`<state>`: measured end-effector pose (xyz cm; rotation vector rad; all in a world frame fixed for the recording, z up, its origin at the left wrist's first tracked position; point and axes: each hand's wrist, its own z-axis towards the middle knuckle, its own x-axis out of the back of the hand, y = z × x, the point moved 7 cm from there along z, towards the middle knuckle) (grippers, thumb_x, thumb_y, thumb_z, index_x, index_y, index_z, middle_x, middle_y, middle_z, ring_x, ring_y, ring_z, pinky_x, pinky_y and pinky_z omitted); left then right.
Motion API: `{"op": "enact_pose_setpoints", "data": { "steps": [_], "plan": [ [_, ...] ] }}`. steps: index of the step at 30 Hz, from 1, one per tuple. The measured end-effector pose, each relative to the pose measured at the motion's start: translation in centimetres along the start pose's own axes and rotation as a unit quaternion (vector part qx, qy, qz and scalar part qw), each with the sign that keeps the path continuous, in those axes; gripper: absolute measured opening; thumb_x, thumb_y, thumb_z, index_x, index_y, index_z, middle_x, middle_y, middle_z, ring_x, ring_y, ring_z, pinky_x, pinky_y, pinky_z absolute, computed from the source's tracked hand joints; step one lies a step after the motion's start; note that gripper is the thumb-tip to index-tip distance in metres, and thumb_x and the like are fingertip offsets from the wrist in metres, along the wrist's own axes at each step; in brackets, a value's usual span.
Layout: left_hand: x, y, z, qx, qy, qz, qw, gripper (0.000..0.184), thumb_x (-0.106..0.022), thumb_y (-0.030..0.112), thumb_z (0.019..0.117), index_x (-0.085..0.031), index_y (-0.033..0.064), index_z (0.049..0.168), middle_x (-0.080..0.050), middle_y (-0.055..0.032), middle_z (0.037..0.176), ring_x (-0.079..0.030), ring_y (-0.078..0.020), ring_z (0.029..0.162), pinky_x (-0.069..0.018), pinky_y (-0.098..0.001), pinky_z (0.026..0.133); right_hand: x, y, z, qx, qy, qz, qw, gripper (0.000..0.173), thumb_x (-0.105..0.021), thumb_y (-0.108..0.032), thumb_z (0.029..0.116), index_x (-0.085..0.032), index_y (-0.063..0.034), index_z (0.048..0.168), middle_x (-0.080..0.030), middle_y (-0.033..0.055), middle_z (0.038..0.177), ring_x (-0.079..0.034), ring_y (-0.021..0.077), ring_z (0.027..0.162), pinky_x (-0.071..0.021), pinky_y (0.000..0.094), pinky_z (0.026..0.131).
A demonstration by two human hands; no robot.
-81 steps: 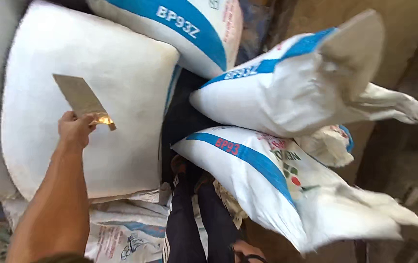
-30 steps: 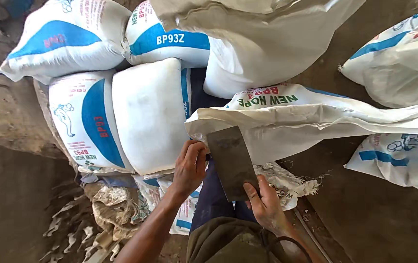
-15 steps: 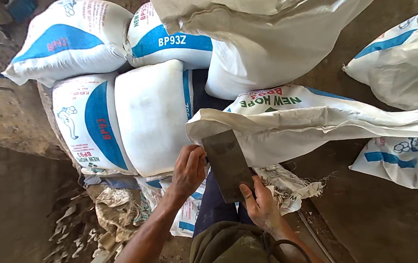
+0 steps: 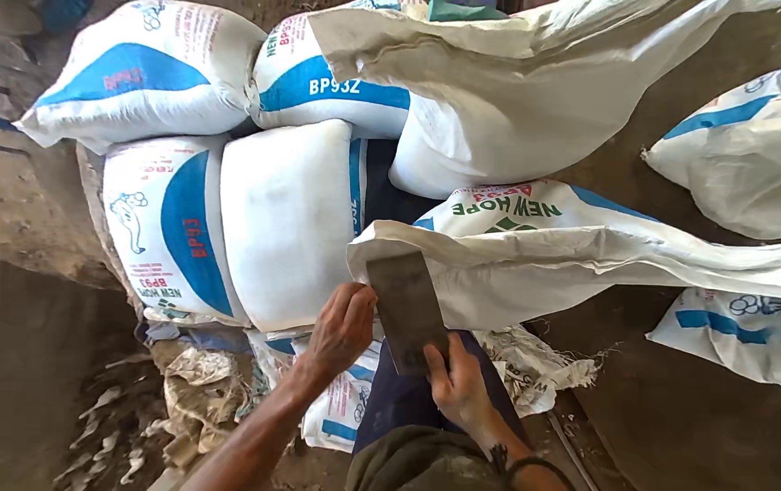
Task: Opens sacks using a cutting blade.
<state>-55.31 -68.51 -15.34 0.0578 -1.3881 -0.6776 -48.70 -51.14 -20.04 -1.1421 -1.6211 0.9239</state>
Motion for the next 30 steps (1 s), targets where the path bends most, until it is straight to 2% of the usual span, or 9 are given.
{"op": "enact_pose_setpoints", "data": {
  "steps": [3, 7, 11, 16, 21, 23, 25, 27, 30],
  "plan": [
    [1.3, 0.7, 0.5, 0.001, 0.024, -0.009, 1.000, 0.011, -0.051, 0.007, 0.1022, -0.060, 0.0002, 0.100, -0.062, -0.0163, 0.093, -0.064, -0.0205, 0.086, -0.0539, -0.0230, 0.078, -1.4, 0.1, 2.3, -0.014, -0.017, 0.006, 1.000, 0.029, -0.051, -0.020, 0.1050, -0.061, 0.0067, 0.107, -0.063, 0.0057, 0.069, -0.062, 0.0100, 0.057, -0.0550, 0.0277, 0.055],
    [6.7, -1.8, -1.4, 0.135, 0.081, 0.019, 0.987, 0.016, -0.048, 0.013, 0.1055, -0.055, -0.0007, 0.103, -0.059, -0.0156, 0.096, -0.060, -0.0147, 0.082, -0.0524, -0.0224, 0.072, -0.2, 2.0, -4.3, -0.058, -0.083, -0.020, 0.995, 0.035, -0.052, -0.026, 0.1034, -0.063, 0.0074, 0.104, -0.063, 0.0071, 0.066, -0.062, 0.0124, 0.053, -0.0558, 0.0316, 0.052],
    [7.1, -8.3, -12.4, 0.419, 0.011, 0.069, 0.905, 0.033, -0.045, 0.015, 0.1057, -0.060, -0.0145, 0.108, -0.063, -0.0300, 0.100, -0.065, -0.0374, 0.091, -0.0541, -0.0490, 0.083, -1.9, 2.1, -5.0, -0.076, -0.218, -0.050, 0.972, 0.031, -0.053, -0.022, 0.1032, -0.064, 0.0063, 0.112, -0.067, 0.0113, 0.074, -0.066, 0.0182, 0.063, -0.0578, 0.0352, 0.061],
    [0.0, -10.5, -30.1, 0.645, -0.139, -0.010, 0.752, 0.038, -0.044, 0.016, 0.1075, -0.059, -0.0160, 0.121, -0.060, -0.0375, 0.121, -0.059, -0.0514, 0.118, -0.0436, -0.0630, 0.105, -14.9, 1.2, 1.5, -0.149, -0.347, -0.008, 0.926, 0.040, -0.042, -0.021, 0.1099, -0.054, 0.0050, 0.138, -0.071, 0.0210, 0.105, -0.071, 0.0298, 0.098, -0.0559, 0.0472, 0.091],
    [-4.4, -10.0, -42.5, 0.728, -0.226, -0.043, 0.645, 0.035, -0.046, 0.016, 0.1074, -0.063, -0.0120, 0.121, -0.063, -0.0342, 0.120, -0.061, -0.0474, 0.117, -0.0452, -0.0616, 0.104, -28.4, -3.0, 6.9, -0.177, -0.405, 0.051, 0.896, 0.042, -0.039, -0.027, 0.1124, -0.048, 0.0027, 0.142, -0.069, 0.0211, 0.098, -0.071, 0.0270, 0.078, -0.0596, 0.0430, 0.075],
    [-5.1, -11.0, -45.8, 0.743, -0.255, -0.041, 0.617, 0.033, -0.051, 0.014, 0.1047, -0.061, -0.0102, 0.126, -0.063, -0.0339, 0.122, -0.061, -0.0473, 0.119, -0.0457, -0.0619, 0.103, -31.7, -1.9, 7.9, -0.231, -0.401, 0.010, 0.887, 0.056, -0.045, -0.043, 0.1095, -0.041, -0.0041, 0.150, -0.069, 0.0224, 0.108, -0.073, 0.0299, 0.088, -0.0606, 0.0461, 0.080],
    [-5.9, -12.8, -48.1, 0.757, -0.323, -0.045, 0.566, 0.068, -0.070, 0.009, 0.0903, -0.040, -0.0063, 0.150, -0.047, -0.0380, 0.143, -0.050, -0.0517, 0.132, -0.0434, -0.0628, 0.107, -32.0, 0.0, 7.9, -0.232, -0.404, -0.077, 0.882, 0.075, -0.049, -0.051, 0.1055, -0.027, -0.0052, 0.160, -0.059, 0.0249, 0.140, -0.064, 0.0369, 0.122, -0.0518, 0.0550, 0.102],
    [-6.1, -14.1, -47.7, 0.749, -0.408, -0.047, 0.520, 0.108, -0.080, 0.013, 0.0835, -0.009, 0.0064, 0.164, -0.018, -0.0385, 0.160, -0.035, -0.0567, 0.141, -0.0401, -0.0646, 0.110, -29.3, 1.9, 5.5, -0.218, -0.404, -0.113, 0.881, 0.076, -0.050, -0.049, 0.1056, -0.026, -0.0038, 0.161, -0.048, 0.0238, 0.153, -0.056, 0.0358, 0.133, -0.0471, 0.0534, 0.110],
    [-5.8, -17.1, -37.6, 0.689, -0.320, -0.117, 0.640, 0.062, -0.063, 0.012, 0.0957, -0.041, -0.0050, 0.151, -0.050, -0.0382, 0.141, -0.052, -0.0526, 0.129, -0.0423, -0.0660, 0.107, -21.1, 1.3, 1.4, -0.139, -0.360, -0.073, 0.920, 0.051, -0.050, -0.031, 0.1075, -0.050, 0.0029, 0.146, -0.060, 0.0223, 0.139, -0.065, 0.0288, 0.121, -0.0529, 0.0424, 0.104]
  ]
}}
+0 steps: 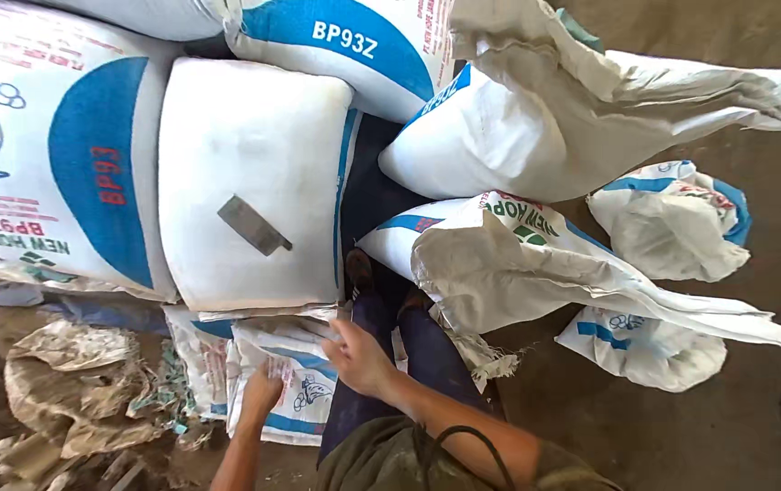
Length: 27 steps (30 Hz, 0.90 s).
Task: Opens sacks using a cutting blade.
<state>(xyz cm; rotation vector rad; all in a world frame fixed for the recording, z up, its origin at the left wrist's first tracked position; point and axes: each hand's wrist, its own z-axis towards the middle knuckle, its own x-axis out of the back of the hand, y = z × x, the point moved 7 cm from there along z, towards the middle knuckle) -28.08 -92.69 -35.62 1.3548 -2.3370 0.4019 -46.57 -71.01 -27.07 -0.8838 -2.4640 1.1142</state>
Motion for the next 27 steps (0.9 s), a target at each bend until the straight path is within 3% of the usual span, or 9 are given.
{"op": "enact_pose_setpoints", "data": {
  "steps": [2, 3, 4, 6, 9, 12, 14, 21, 27],
  "plan": [
    [3.0, 9.6, -2.8, -0.169, 0.028, -0.130, 0.977, 0.043, -0.045, 0.016, 0.1068, -0.050, -0.0074, 0.143, -0.060, -0.0299, 0.133, -0.059, -0.0402, 0.125, -0.0462, -0.0557, 0.107, 3.7, -1.5, -6.7, 0.154, 0.119, 0.016, 0.981, 0.029, -0.054, -0.016, 0.1014, -0.070, 0.0059, 0.113, -0.071, 0.0178, 0.105, -0.071, 0.0196, 0.090, -0.0608, 0.0328, 0.081],
    [4.0, 14.3, -5.0, -0.251, 0.030, -0.196, 0.947, 0.044, -0.040, 0.023, 0.1086, -0.054, -0.0054, 0.139, -0.064, -0.0237, 0.129, -0.063, -0.0310, 0.119, -0.0507, -0.0487, 0.103, 5.8, -2.5, -9.6, 0.221, 0.180, 0.025, 0.958, 0.024, -0.055, -0.014, 0.0991, -0.071, 0.0036, 0.104, -0.072, 0.0140, 0.098, -0.070, 0.0145, 0.086, -0.0608, 0.0281, 0.077],
    [4.6, 18.9, -7.4, -0.331, 0.018, -0.252, 0.909, 0.047, -0.039, 0.029, 0.1089, -0.057, -0.0040, 0.136, -0.066, -0.0175, 0.125, -0.065, -0.0218, 0.115, -0.0532, -0.0416, 0.099, 7.8, -3.2, -11.7, 0.256, 0.231, 0.025, 0.938, 0.020, -0.056, -0.016, 0.0998, -0.069, -0.0003, 0.103, -0.071, 0.0104, 0.097, -0.069, 0.0113, 0.089, -0.0604, 0.0258, 0.079],
    [4.6, 26.7, -11.4, -0.448, -0.030, -0.320, 0.835, 0.052, -0.044, 0.037, 0.1074, -0.058, -0.0037, 0.136, -0.067, -0.0111, 0.128, -0.064, -0.0135, 0.117, -0.0537, -0.0359, 0.100, 11.6, -3.6, -13.3, 0.268, 0.335, -0.019, 0.903, 0.015, -0.057, -0.019, 0.1017, -0.064, -0.0067, 0.107, -0.068, 0.0048, 0.102, -0.067, 0.0064, 0.093, -0.0593, 0.0219, 0.081],
    [3.3, 32.9, -14.2, -0.462, -0.075, -0.406, 0.785, 0.033, -0.055, 0.019, 0.1025, -0.062, -0.0016, 0.127, -0.070, -0.0040, 0.116, -0.067, -0.0085, 0.106, -0.0561, -0.0300, 0.094, 15.3, -3.8, -11.9, 0.248, 0.446, -0.078, 0.856, 0.018, -0.065, -0.011, 0.0964, -0.067, 0.0029, 0.107, -0.067, 0.0122, 0.101, -0.066, 0.0077, 0.086, -0.0577, 0.0187, 0.076],
    [2.3, 34.5, -14.5, -0.421, -0.065, -0.478, 0.768, 0.009, -0.061, 0.004, 0.0986, -0.068, 0.0053, 0.104, -0.073, 0.0036, 0.090, -0.069, -0.0047, 0.084, -0.0593, -0.0255, 0.081, 16.4, -3.8, -9.9, 0.236, 0.477, -0.089, 0.842, 0.017, -0.072, -0.009, 0.0904, -0.072, 0.0047, 0.101, -0.069, 0.0140, 0.098, -0.068, 0.0091, 0.085, -0.0587, 0.0180, 0.076],
    [1.5, 34.2, -14.7, -0.393, -0.069, -0.507, 0.764, 0.010, -0.060, 0.003, 0.0989, -0.069, 0.0079, 0.099, -0.072, 0.0035, 0.085, -0.068, -0.0045, 0.077, -0.0587, -0.0237, 0.074, 16.1, -3.6, -9.4, 0.228, 0.479, -0.079, 0.844, 0.018, -0.075, -0.008, 0.0867, -0.074, 0.0046, 0.099, -0.070, 0.0144, 0.098, -0.070, 0.0107, 0.085, -0.0602, 0.0197, 0.076],
    [0.5, 34.2, -16.5, -0.392, -0.091, -0.553, 0.730, 0.013, -0.061, 0.006, 0.0990, -0.071, 0.0122, 0.095, -0.073, 0.0032, 0.086, -0.069, -0.0048, 0.079, -0.0589, -0.0248, 0.077, 16.4, -2.9, -11.0, 0.233, 0.496, -0.035, 0.835, 0.014, -0.076, -0.004, 0.0844, -0.073, 0.0056, 0.094, -0.070, 0.0133, 0.095, -0.072, 0.0097, 0.086, -0.0624, 0.0199, 0.077],
    [0.4, 34.6, -17.8, -0.411, -0.083, -0.544, 0.727, 0.013, -0.063, 0.005, 0.0981, -0.072, 0.0126, 0.093, -0.074, 0.0049, 0.086, -0.069, -0.0026, 0.078, -0.0585, -0.0223, 0.077, 17.1, -3.1, -12.3, 0.239, 0.504, -0.053, 0.828, 0.011, -0.073, -0.004, 0.0865, -0.075, 0.0050, 0.093, -0.071, 0.0134, 0.094, -0.071, 0.0085, 0.086, -0.0610, 0.0179, 0.077]
  ]
}}
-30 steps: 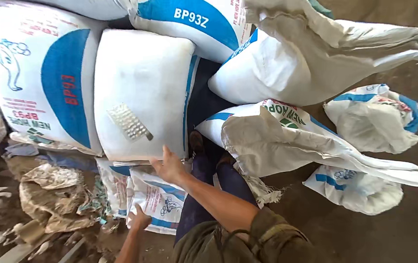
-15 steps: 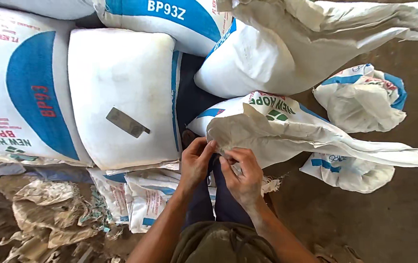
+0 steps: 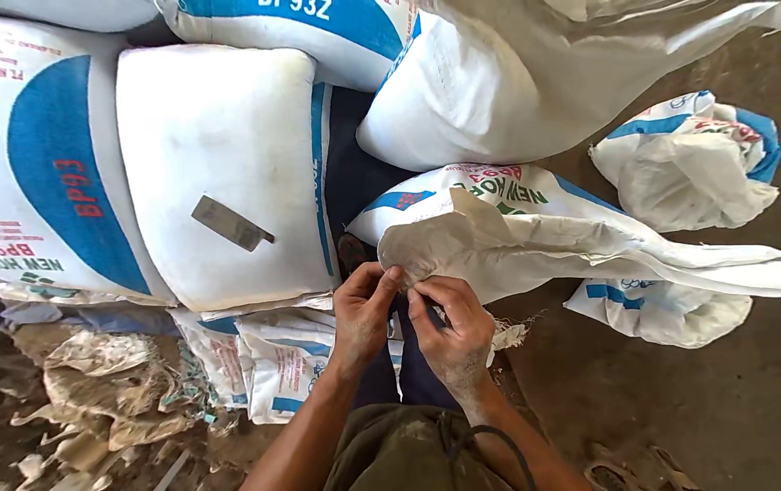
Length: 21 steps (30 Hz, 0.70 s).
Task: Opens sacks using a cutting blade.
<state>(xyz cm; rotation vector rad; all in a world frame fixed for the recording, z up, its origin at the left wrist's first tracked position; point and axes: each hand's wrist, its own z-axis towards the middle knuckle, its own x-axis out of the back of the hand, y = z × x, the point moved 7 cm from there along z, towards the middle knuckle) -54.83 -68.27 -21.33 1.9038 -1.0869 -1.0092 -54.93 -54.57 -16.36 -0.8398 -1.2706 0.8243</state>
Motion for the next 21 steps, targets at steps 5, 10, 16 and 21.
{"op": "enact_pose_setpoints", "data": {
  "steps": [5, 10, 16, 21],
  "plan": [
    [-0.4, -0.2, 0.1, 0.005, 0.001, -0.008, 1.000, 0.014, -0.061, 0.006, 0.0992, -0.070, 0.0134, 0.092, -0.073, 0.0044, 0.085, -0.069, -0.0041, 0.080, -0.0587, -0.0245, 0.078, 0.4, 1.0, -0.2, -0.033, -0.008, 0.049, 0.998, 0.014, -0.064, -0.006, 0.0940, -0.070, 0.0066, 0.095, -0.070, 0.0122, 0.096, -0.069, 0.0074, 0.085, -0.0607, 0.0193, 0.076],
    [-0.4, -0.7, 0.1, 0.023, 0.004, -0.033, 0.999, 0.013, -0.060, 0.009, 0.1005, -0.069, 0.0143, 0.092, -0.072, 0.0028, 0.086, -0.069, -0.0059, 0.081, -0.0592, -0.0270, 0.080, 0.6, 2.4, -0.4, -0.106, -0.008, 0.169, 0.980, 0.011, -0.062, -0.005, 0.0970, -0.069, 0.0029, 0.098, -0.070, 0.0076, 0.096, -0.069, 0.0097, 0.084, -0.0631, 0.0255, 0.077],
    [-0.3, -1.1, 0.2, 0.044, 0.007, -0.050, 0.998, 0.014, -0.058, 0.008, 0.1004, -0.068, 0.0139, 0.091, -0.071, 0.0012, 0.085, -0.069, -0.0078, 0.079, -0.0596, -0.0284, 0.079, 0.6, 2.4, -0.5, -0.101, -0.014, 0.167, 0.981, 0.011, -0.066, -0.004, 0.0927, -0.069, 0.0050, 0.097, -0.070, 0.0096, 0.099, -0.070, 0.0090, 0.084, -0.0627, 0.0231, 0.075],
    [-0.3, -0.9, 0.3, 0.040, 0.000, -0.057, 0.998, 0.014, -0.060, 0.008, 0.1003, -0.069, 0.0137, 0.091, -0.072, 0.0006, 0.087, -0.069, -0.0076, 0.081, -0.0598, -0.0283, 0.080, 0.2, 1.9, -0.4, -0.078, -0.007, 0.141, 0.987, 0.013, -0.071, -0.003, 0.0894, -0.071, 0.0069, 0.098, -0.069, 0.0121, 0.101, -0.071, 0.0109, 0.089, -0.0639, 0.0238, 0.079]
  ]
}}
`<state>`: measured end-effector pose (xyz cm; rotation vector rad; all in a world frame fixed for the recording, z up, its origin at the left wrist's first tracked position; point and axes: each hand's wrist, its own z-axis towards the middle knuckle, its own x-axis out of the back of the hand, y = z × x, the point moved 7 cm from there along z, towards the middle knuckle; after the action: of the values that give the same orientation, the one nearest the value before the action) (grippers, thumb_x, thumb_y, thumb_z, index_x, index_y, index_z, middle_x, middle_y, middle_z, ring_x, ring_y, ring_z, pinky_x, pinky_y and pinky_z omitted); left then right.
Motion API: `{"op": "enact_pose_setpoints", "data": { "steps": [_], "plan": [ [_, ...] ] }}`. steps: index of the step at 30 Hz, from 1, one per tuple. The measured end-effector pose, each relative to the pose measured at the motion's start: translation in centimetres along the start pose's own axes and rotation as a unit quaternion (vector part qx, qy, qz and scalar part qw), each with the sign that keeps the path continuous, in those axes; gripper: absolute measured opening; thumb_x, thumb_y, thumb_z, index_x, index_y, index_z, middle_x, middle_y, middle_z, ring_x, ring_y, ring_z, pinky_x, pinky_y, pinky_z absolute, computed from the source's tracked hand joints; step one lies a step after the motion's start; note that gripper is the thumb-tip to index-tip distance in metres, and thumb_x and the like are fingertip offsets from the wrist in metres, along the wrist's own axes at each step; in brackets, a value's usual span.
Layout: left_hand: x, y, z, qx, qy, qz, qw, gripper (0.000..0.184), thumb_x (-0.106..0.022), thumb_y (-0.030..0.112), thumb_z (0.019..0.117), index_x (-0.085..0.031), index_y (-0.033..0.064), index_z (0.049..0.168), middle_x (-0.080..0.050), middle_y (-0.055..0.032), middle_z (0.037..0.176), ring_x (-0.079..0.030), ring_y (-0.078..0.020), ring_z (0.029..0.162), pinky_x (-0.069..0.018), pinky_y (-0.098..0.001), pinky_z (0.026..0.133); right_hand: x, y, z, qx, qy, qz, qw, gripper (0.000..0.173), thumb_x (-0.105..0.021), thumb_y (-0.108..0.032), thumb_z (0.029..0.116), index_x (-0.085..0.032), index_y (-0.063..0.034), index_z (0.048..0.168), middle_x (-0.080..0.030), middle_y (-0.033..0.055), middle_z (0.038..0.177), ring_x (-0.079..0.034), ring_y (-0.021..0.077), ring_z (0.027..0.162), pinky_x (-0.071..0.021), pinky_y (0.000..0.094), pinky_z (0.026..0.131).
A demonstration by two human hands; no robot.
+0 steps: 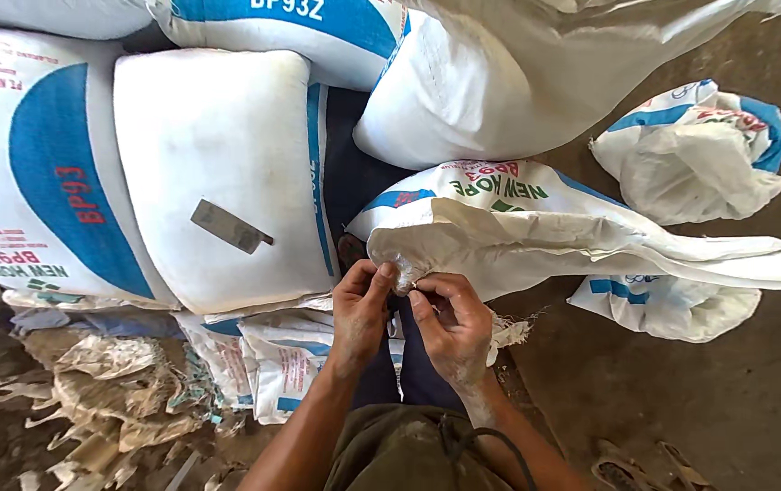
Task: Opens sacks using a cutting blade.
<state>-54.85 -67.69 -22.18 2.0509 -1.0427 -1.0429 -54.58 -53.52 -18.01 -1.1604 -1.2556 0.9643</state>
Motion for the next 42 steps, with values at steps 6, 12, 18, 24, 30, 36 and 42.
{"op": "enact_pose_setpoints", "data": {
  "steps": [6, 12, 18, 24, 30, 36, 42],
  "plan": [
    [0.1, 0.0, 0.1, 0.002, -0.003, -0.005, 1.000, 0.014, -0.060, 0.007, 0.0997, -0.069, 0.0142, 0.091, -0.073, 0.0011, 0.086, -0.069, -0.0063, 0.079, -0.0594, -0.0261, 0.079, -0.4, -0.6, -0.2, 0.051, 0.006, -0.048, 0.998, 0.010, -0.073, -0.001, 0.0872, -0.072, 0.0036, 0.096, -0.068, 0.0119, 0.099, -0.069, 0.0087, 0.089, -0.0617, 0.0195, 0.077],
    [0.2, -0.1, 0.2, 0.006, -0.008, -0.009, 1.000, 0.013, -0.060, 0.008, 0.1000, -0.070, 0.0139, 0.092, -0.073, 0.0001, 0.087, -0.070, -0.0078, 0.082, -0.0599, -0.0285, 0.081, -0.3, -0.3, 0.0, 0.028, 0.009, -0.031, 0.999, 0.015, -0.073, -0.003, 0.0878, -0.069, 0.0072, 0.098, -0.069, 0.0123, 0.100, -0.071, 0.0094, 0.087, -0.0639, 0.0226, 0.077],
    [0.2, 0.0, 0.2, -0.003, -0.012, -0.002, 1.000, 0.014, -0.061, 0.009, 0.1005, -0.070, 0.0149, 0.091, -0.073, 0.0015, 0.088, -0.070, -0.0059, 0.081, -0.0595, -0.0264, 0.079, -0.6, -0.7, 0.2, 0.032, 0.023, -0.054, 0.998, 0.013, -0.073, -0.002, 0.0868, -0.071, 0.0075, 0.095, -0.069, 0.0124, 0.097, -0.071, 0.0085, 0.084, -0.0634, 0.0205, 0.074],
    [0.2, 0.0, 0.3, -0.003, -0.009, -0.012, 1.000, 0.014, -0.061, 0.008, 0.0997, -0.070, 0.0144, 0.091, -0.074, 0.0007, 0.087, -0.070, -0.0068, 0.081, -0.0597, -0.0269, 0.080, -0.5, -0.5, 0.2, 0.019, 0.030, -0.055, 0.998, 0.011, -0.068, -0.003, 0.0890, -0.071, 0.0072, 0.092, -0.069, 0.0112, 0.096, -0.069, 0.0061, 0.083, -0.0614, 0.0181, 0.073],
    [0.4, -0.3, 0.3, 0.005, -0.011, -0.024, 1.000, 0.013, -0.062, 0.010, 0.0999, -0.070, 0.0145, 0.091, -0.073, 0.0009, 0.087, -0.070, -0.0066, 0.081, -0.0596, -0.0274, 0.081, -0.2, 0.2, 0.3, -0.018, 0.029, -0.021, 0.999, 0.012, -0.064, -0.004, 0.0914, -0.071, 0.0057, 0.092, -0.070, 0.0088, 0.093, -0.068, 0.0053, 0.081, -0.0612, 0.0192, 0.071],
    [0.4, -0.3, 0.2, 0.006, -0.010, -0.026, 1.000, 0.013, -0.062, 0.010, 0.0999, -0.071, 0.0155, 0.092, -0.073, 0.0010, 0.088, -0.070, -0.0070, 0.082, -0.0598, -0.0280, 0.081, 0.0, 0.9, 0.3, -0.059, 0.022, 0.038, 0.997, 0.012, -0.060, -0.004, 0.0938, -0.069, 0.0035, 0.093, -0.069, 0.0062, 0.091, -0.069, 0.0069, 0.080, -0.0621, 0.0228, 0.071],
    [0.8, -0.1, 0.4, -0.005, -0.006, -0.020, 1.000, 0.015, -0.061, 0.009, 0.0999, -0.071, 0.0165, 0.091, -0.073, 0.0020, 0.088, -0.070, -0.0067, 0.082, -0.0599, -0.0280, 0.082, 0.7, 1.8, 0.6, -0.124, 0.034, 0.083, 0.988, 0.013, -0.052, -0.002, 0.0975, -0.065, -0.0011, 0.096, -0.071, 0.0021, 0.087, -0.072, 0.0087, 0.076, -0.0636, 0.0262, 0.070]
  ]
}}
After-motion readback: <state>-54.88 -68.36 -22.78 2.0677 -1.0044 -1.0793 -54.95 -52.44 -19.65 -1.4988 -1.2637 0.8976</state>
